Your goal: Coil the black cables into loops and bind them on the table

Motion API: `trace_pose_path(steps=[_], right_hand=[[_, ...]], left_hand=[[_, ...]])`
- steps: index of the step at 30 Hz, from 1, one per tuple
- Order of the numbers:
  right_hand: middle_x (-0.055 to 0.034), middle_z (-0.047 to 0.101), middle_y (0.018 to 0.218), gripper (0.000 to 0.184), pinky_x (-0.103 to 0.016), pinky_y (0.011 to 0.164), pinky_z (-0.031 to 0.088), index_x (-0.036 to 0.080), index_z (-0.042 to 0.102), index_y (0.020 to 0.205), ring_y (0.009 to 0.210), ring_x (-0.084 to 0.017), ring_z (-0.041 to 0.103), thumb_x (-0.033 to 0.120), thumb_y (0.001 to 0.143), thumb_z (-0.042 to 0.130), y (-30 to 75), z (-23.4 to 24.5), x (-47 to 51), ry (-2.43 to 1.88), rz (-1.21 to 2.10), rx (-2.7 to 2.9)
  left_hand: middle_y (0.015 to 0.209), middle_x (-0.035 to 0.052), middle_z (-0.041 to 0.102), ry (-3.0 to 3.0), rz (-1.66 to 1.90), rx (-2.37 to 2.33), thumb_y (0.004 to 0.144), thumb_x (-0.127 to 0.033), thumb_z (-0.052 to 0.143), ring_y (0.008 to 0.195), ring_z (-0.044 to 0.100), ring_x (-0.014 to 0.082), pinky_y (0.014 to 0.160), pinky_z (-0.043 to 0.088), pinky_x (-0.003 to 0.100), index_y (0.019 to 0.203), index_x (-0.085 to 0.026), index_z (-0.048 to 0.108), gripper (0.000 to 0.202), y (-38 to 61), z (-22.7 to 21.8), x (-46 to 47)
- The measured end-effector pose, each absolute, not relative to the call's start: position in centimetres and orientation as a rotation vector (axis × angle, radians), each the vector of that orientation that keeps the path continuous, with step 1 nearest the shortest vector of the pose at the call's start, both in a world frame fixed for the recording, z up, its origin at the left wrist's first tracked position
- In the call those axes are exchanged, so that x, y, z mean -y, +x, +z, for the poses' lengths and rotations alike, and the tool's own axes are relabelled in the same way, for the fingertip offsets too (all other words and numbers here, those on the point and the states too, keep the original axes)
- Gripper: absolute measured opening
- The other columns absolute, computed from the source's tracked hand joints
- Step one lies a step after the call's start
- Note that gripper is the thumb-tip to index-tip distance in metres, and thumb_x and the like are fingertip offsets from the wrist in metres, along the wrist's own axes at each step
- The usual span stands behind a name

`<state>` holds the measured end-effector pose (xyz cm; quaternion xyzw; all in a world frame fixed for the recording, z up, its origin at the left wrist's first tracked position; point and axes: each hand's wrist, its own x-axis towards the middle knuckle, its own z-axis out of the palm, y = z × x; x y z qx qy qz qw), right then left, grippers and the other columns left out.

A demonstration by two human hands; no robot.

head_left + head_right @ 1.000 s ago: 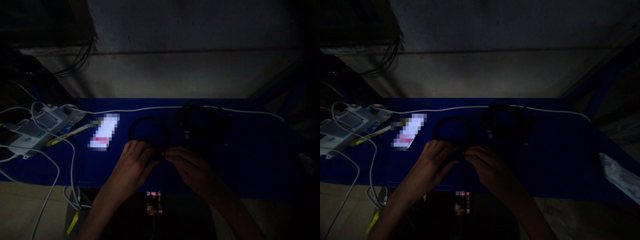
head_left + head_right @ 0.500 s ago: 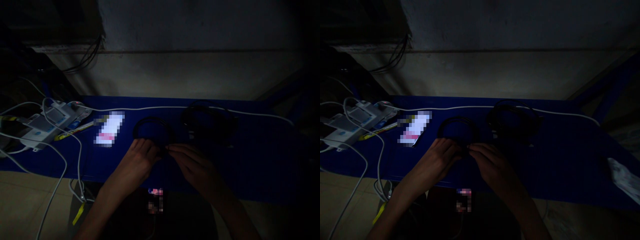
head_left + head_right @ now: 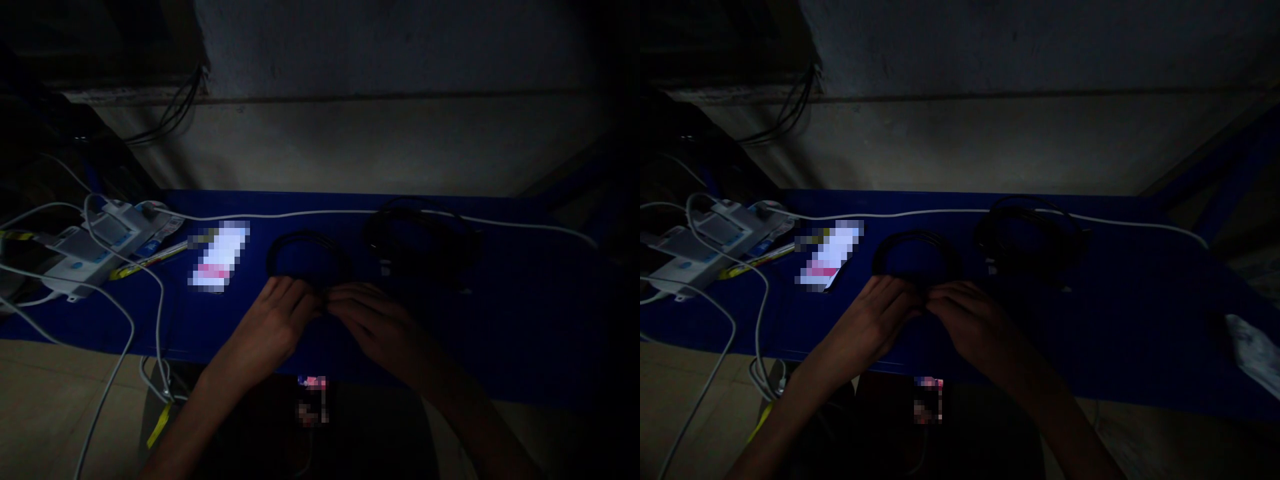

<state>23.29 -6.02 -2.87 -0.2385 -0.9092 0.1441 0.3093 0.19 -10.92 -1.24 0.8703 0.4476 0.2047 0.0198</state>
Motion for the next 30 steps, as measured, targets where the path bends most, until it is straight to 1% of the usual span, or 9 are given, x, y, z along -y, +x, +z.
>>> trace_pose_path(steps=[5,9,12,20,26,30], right_hand=[[-0.0089,0.076,0.125,0.035,-0.044,0.107,0.058,0.021,0.072,0.123,0.12,-0.023,0.07,0.0,0.098,0.058,23.2,-3.3,6.4,-0.673,0.364,2.402],[-0.0075,0.077,0.119,0.034,-0.045,0.103,0.059,0.022,0.071,0.119,0.115,-0.023,0.071,0.0,0.099,0.055,23.1,-3.3,6.6,-0.705,0.355,2.372],[-0.0068,0.077,0.117,0.037,-0.045,0.101,0.059,0.024,0.071,0.12,0.113,-0.023,0.071,0.0,0.098,0.053,23.0,-3.2,6.7,-0.745,0.386,2.35],[-0.006,0.078,0.118,0.037,-0.045,0.103,0.057,0.024,0.072,0.122,0.113,-0.023,0.071,0.001,0.098,0.055,23.3,-3.2,6.9,-0.748,0.401,2.36],[-0.0066,0.077,0.122,0.041,-0.046,0.104,0.057,0.025,0.072,0.128,0.115,-0.024,0.07,0.002,0.099,0.055,23.4,-3.0,7.0,-0.744,0.395,2.376],[-0.0075,0.077,0.12,0.039,-0.045,0.102,0.058,0.024,0.073,0.126,0.114,-0.025,0.07,0.002,0.099,0.056,23.3,-2.7,7.1,-0.747,0.379,2.384]], left_hand=[[0.111,0.0098,0.068,2.643,0.687,-1.394,0.11,-0.02,0.051,0.102,0.061,0.024,0.091,0.049,0.042,0.118,-0.015,0.066,0.017,0.1,-1.3,11.1],[0.111,0.0096,0.069,2.572,0.715,-1.437,0.108,-0.021,0.053,0.105,0.061,0.0252,0.096,0.048,0.045,0.118,-0.015,0.067,0.018,0.1,-1.1,11.4],[0.112,0.0095,0.07,2.526,0.72,-1.459,0.107,-0.02,0.054,0.106,0.06,0.0264,0.097,0.047,0.047,0.12,-0.017,0.068,0.02,0.1,-0.9,11.7],[0.113,0.0095,0.07,2.497,0.75,-1.463,0.108,-0.016,0.051,0.106,0.061,0.0249,0.096,0.048,0.045,0.118,-0.016,0.067,0.019,0.2,-1.2,11.9],[0.116,0.0094,0.07,2.498,0.761,-1.438,0.109,-0.015,0.051,0.108,0.061,0.0247,0.098,0.048,0.044,0.121,-0.016,0.065,0.019,0.0,-1.1,11.9],[0.115,0.009,0.071,2.503,0.763,-1.408,0.109,-0.015,0.051,0.108,0.062,0.0242,0.098,0.048,0.044,0.123,-0.017,0.065,0.02,-0.1,-1.1,12.0]])
